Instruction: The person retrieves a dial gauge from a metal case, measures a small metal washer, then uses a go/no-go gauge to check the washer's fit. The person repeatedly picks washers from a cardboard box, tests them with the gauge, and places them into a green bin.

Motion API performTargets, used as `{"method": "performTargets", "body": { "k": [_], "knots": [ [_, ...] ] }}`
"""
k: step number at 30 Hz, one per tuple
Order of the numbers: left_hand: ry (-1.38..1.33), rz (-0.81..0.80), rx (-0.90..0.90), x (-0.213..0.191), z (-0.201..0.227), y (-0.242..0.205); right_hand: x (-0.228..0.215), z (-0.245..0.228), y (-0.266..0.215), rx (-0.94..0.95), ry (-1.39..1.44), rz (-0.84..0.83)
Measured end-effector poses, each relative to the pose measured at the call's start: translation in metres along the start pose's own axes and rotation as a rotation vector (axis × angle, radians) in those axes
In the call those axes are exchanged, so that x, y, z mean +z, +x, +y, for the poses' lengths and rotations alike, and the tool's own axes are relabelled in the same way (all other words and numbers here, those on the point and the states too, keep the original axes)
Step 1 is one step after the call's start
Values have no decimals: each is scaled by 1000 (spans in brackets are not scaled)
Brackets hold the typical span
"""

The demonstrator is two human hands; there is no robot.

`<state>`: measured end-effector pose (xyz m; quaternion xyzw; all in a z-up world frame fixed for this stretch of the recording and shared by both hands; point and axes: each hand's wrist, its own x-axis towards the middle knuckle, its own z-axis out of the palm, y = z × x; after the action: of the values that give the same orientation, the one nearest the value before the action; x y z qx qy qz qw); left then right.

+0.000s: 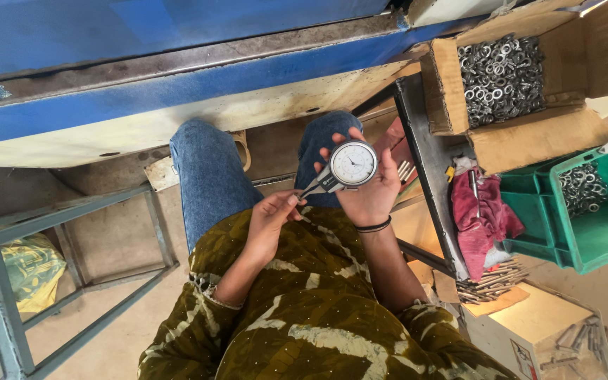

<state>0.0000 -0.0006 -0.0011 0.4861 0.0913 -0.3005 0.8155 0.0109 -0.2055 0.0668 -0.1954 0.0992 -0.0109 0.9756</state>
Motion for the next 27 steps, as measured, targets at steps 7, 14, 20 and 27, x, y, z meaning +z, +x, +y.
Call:
{"method": "performTargets", "body": {
  "k": [7,14,20,27],
  "knots": [
    [19,-24,105,0,-1,-2,-1,0,-1,0,-8,-5],
    [7,-4,11,-1,-3,1,-1,0,-1,4,1,5],
    [-6,-23,60,-3,-7,-1,-1,1,0,-1,-10,7],
    [11,-47,132,-2,-6,-1,-2,0,-1,-6,-17,9]
  ]
}}
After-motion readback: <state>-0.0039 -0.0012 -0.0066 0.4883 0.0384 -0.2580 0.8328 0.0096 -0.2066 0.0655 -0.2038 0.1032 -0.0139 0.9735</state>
